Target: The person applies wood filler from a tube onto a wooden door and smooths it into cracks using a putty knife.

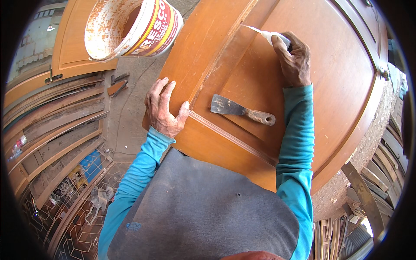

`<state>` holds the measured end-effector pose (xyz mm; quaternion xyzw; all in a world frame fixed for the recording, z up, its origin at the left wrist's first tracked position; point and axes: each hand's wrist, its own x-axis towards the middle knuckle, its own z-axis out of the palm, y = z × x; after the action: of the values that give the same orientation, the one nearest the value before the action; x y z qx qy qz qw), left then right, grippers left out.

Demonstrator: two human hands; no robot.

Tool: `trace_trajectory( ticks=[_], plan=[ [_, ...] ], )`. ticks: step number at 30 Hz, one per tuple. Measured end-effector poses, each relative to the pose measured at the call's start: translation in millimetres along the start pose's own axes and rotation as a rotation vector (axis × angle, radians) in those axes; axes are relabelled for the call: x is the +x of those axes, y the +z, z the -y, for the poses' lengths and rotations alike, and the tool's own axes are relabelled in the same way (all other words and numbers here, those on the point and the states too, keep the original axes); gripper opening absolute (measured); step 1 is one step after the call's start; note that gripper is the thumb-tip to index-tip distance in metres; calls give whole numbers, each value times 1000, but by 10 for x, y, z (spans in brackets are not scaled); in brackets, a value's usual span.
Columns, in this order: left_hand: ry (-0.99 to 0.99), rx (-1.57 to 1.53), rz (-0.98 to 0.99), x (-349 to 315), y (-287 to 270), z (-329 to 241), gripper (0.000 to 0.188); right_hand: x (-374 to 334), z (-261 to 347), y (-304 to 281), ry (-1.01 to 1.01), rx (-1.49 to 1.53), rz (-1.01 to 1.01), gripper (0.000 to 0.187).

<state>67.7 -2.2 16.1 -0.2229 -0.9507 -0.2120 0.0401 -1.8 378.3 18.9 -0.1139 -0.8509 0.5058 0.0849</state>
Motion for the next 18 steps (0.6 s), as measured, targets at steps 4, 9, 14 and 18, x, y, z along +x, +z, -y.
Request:
trace_trajectory(
  ticks=[4, 9, 14, 18],
  plan=[
    [1, 6, 2, 10, -7, -15, 70, -18, -48, 10, -15, 10, -1, 32],
    [-3, 0, 1, -3, 7, -2, 70, -32, -8, 26, 4, 27, 0, 32],
    [-3, 6, 1, 1, 4, -12, 70, -27, 4, 18, 3, 9, 12, 32],
    [-1, 5, 0, 0, 7, -7, 70, -25, -17, 22, -2, 6, 16, 33]
  ],
)
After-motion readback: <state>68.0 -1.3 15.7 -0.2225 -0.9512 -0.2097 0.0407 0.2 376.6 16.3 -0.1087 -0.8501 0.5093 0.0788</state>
